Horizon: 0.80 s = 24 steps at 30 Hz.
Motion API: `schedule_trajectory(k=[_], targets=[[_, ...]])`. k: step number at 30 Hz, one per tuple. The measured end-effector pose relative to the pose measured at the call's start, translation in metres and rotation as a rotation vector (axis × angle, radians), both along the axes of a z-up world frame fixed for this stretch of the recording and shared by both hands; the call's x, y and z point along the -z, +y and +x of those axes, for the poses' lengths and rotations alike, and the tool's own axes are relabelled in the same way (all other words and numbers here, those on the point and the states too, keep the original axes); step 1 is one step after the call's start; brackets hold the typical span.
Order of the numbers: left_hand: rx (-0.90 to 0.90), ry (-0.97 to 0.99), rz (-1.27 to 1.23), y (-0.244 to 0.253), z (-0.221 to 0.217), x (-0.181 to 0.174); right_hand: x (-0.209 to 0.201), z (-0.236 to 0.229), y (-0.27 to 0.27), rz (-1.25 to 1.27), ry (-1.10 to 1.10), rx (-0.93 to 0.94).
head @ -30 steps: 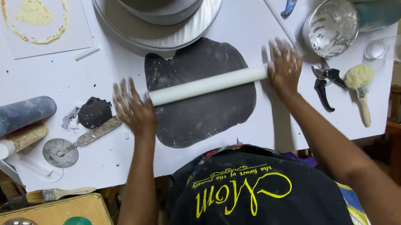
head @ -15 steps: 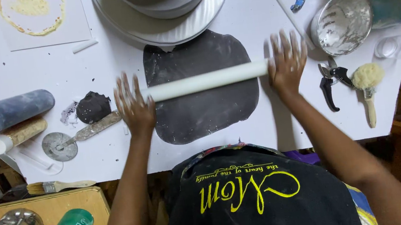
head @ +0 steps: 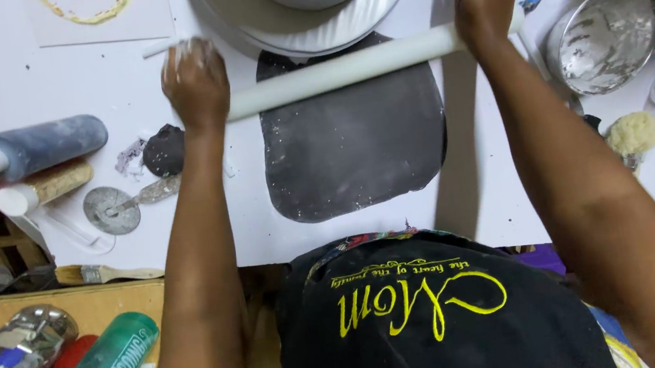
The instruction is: The person kneads a dark lump of clay on a white table, then uses a white rolling pin to flatten it into a large, thin sheet. They periodically dust the surface and the clay with white powder to prevent sticking while rolling.
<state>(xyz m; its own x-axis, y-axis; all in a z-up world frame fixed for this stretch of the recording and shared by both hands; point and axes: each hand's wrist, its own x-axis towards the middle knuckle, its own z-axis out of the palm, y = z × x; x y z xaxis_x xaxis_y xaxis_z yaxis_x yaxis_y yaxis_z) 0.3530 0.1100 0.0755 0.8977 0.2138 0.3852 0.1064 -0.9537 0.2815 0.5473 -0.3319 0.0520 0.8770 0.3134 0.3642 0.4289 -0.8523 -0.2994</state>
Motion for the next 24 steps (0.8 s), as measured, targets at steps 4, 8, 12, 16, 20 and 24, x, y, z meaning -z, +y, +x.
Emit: schedule_trajectory(k=[4, 8, 12, 16, 20, 24], targets=[[0.073, -0.079, 0.032, 0.02, 0.039, 0.005, 0.012, 0.04, 0.009, 0.306, 0.011, 0.161], [0.039, 0.021, 0.058, -0.006, -0.017, 0.006, -0.042, -0.042, 0.017, 0.036, -0.037, -0.091], [-0.068, 0.617, 0.116, -0.058, -0.105, -0.033, -0.079, -0.149, 0.001, -0.094, 0.089, -0.096], [-0.038, 0.114, 0.109, -0.091, -0.2, 0.012, -0.029, -0.231, -0.061, -0.137, 0.106, -0.081], [-0.171, 0.003, 0.227, -0.087, -0.222, 0.053, 0.006, -0.238, -0.085, -0.08, 0.049, -0.024], [-0.209, -0.008, 0.403, -0.057, -0.163, 0.052, -0.005, -0.175, -0.05, -0.168, -0.193, -0.006]])
